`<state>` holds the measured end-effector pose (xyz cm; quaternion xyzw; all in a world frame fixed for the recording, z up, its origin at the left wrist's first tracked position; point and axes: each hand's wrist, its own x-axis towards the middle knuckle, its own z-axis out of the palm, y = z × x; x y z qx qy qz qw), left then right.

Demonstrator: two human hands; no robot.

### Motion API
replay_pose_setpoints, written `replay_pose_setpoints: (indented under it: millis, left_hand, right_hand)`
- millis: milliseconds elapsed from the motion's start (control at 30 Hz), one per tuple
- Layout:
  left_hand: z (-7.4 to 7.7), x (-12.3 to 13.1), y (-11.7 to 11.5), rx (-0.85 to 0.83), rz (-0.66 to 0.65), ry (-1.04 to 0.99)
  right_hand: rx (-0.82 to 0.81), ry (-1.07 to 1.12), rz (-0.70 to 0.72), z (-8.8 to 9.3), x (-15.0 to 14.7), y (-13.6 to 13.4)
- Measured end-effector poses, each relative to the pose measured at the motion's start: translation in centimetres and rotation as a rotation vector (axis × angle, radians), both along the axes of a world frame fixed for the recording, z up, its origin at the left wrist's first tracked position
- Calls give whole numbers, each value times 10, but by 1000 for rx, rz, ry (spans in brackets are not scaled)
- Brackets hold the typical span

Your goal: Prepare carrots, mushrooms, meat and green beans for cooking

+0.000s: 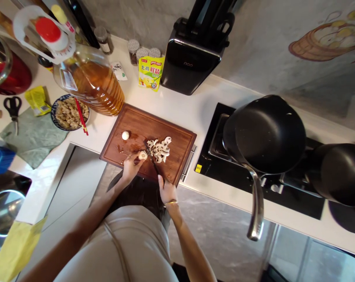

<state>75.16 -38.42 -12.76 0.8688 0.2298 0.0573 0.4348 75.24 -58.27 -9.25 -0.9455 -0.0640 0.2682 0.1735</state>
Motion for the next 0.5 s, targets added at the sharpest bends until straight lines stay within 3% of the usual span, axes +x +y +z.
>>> replay_pose_setpoints:
  millis: [267, 500]
  left_hand:
    - [3, 1, -1, -129, 41, 39]
    - [5, 4, -2, -108, 28, 64]
  right_hand:
    - [-127, 88, 52, 22, -4, -9]
    - [-168, 92, 58, 9, 2, 7]
